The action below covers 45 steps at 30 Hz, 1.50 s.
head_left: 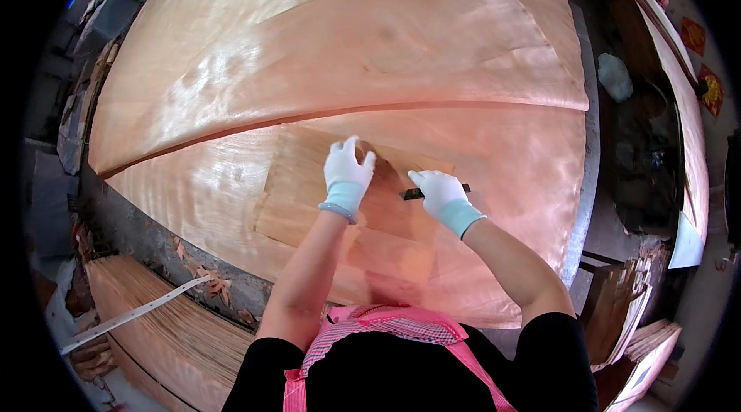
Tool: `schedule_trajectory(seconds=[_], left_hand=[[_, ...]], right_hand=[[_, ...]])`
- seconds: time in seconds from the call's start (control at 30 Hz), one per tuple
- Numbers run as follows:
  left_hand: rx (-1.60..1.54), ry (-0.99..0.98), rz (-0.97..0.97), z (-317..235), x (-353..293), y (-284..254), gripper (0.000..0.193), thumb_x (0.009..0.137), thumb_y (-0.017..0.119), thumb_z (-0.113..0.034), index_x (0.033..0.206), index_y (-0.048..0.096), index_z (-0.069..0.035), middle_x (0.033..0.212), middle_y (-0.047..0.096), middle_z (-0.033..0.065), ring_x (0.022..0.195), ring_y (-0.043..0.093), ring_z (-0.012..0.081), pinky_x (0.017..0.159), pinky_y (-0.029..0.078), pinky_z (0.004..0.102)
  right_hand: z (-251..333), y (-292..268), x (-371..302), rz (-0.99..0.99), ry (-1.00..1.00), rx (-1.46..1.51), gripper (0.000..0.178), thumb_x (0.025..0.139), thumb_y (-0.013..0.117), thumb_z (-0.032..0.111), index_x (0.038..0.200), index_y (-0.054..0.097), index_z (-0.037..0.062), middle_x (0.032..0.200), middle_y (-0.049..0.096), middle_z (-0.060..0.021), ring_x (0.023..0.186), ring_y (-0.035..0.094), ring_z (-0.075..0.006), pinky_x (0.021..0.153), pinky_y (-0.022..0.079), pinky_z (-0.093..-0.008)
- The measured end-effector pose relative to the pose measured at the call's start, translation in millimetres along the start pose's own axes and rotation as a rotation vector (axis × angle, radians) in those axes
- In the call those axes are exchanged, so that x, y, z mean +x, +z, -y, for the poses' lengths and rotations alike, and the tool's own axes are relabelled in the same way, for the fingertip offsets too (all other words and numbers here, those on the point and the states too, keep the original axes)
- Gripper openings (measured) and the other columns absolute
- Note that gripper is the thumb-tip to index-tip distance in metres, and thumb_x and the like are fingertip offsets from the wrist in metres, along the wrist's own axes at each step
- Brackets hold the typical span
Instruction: The person patches defects in wood veneer sheets by hand and using a utility knife. They place a veneer patch over a defect, cut a matching shape through both layers, apply tape to the patch, and press the patch into the sheet using a metal scraper.
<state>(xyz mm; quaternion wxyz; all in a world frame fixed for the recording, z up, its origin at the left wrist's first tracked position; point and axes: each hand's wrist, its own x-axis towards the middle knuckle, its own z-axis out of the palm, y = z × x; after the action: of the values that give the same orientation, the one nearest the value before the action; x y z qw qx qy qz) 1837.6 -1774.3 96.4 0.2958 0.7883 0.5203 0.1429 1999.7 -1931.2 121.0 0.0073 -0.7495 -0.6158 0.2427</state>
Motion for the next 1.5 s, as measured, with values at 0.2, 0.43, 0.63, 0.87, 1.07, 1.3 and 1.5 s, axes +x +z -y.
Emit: schedule_trajectory(seconds=[0.2,0.43,0.63,0.87,1.07,1.3,1.5], left_hand=[[0.567,0.505,-0.057,10.3,27.6,-21.0,0.032,0.080,0.070,-0.020,0.112,0.073,-0.018,0.115,0.065,0.0109,0.126,0.052,0.0320,0.120,0.021,0.0542],[0.487,0.553,-0.257,16.1,-52.5,-99.5,0.007,0.077,0.076,-0.018,0.084,0.074,-0.016,0.115,0.062,0.0077,0.129,0.049,0.0320,0.118,0.027,0.0561],[0.485,0.484,-0.211,72.2,-197.3,-125.0,0.015,0.071,0.077,-0.016,0.084,0.071,-0.017,0.127,0.060,0.0063,0.133,0.046,0.0346,0.116,0.031,0.0561],[0.407,0.344,0.042,120.2,-272.8,-112.1,0.025,0.072,0.068,-0.008,0.093,0.075,-0.021,0.131,0.061,0.0093,0.134,0.045,0.0375,0.119,0.022,0.0595],[0.144,0.345,-0.233,126.4,-272.2,-121.4,0.040,0.066,0.064,-0.001,0.100,0.072,-0.021,0.125,0.063,0.0088,0.130,0.050,0.0347,0.117,0.024,0.0590],[-0.006,0.278,-0.397,168.1,-298.8,-140.5,0.037,0.069,0.064,-0.002,0.103,0.071,-0.016,0.117,0.066,0.0115,0.120,0.057,0.0341,0.108,0.036,0.0567],[-0.063,0.220,-0.476,195.4,-327.7,-156.9,0.030,0.072,0.063,-0.003,0.099,0.073,-0.012,0.113,0.066,0.0118,0.115,0.058,0.0337,0.108,0.037,0.0523]], right_hand=[[2.2,-11.5,-3.6,0.055,0.008,0.014,0.050,0.087,0.053,0.002,0.136,0.057,0.0090,0.130,0.064,-0.0110,0.118,0.061,-0.0302,0.096,0.051,-0.0437],[-9.1,-3.1,-8.2,-0.006,-0.087,0.023,0.050,0.088,0.051,0.003,0.136,0.058,0.0095,0.135,0.062,-0.0124,0.123,0.059,-0.0305,0.099,0.050,-0.0425],[-17.9,-15.8,-8.5,0.080,-0.100,0.139,0.053,0.087,0.050,0.001,0.138,0.058,0.0106,0.133,0.063,-0.0129,0.123,0.059,-0.0313,0.100,0.050,-0.0410],[19.3,-13.4,-10.4,0.090,-0.074,-0.283,0.049,0.087,0.054,0.002,0.136,0.057,0.0099,0.135,0.057,-0.0127,0.115,0.063,-0.0316,0.096,0.052,-0.0425],[18.0,-13.2,-15.4,-0.192,-0.250,-0.104,0.047,0.086,0.053,-0.001,0.132,0.059,0.0080,0.131,0.061,-0.0167,0.111,0.065,-0.0316,0.091,0.055,-0.0433],[224.9,-89.1,-32.6,-0.293,-0.515,1.164,0.035,0.096,0.061,0.008,0.131,0.062,0.0014,0.101,0.068,-0.0068,0.082,0.062,-0.0102,0.077,0.052,-0.0252],[364.4,-167.7,-90.6,-0.390,-0.816,0.846,0.038,0.095,0.071,0.020,0.125,0.066,-0.0022,0.081,0.053,-0.0027,0.074,0.050,-0.0063,0.066,0.041,-0.0226]])
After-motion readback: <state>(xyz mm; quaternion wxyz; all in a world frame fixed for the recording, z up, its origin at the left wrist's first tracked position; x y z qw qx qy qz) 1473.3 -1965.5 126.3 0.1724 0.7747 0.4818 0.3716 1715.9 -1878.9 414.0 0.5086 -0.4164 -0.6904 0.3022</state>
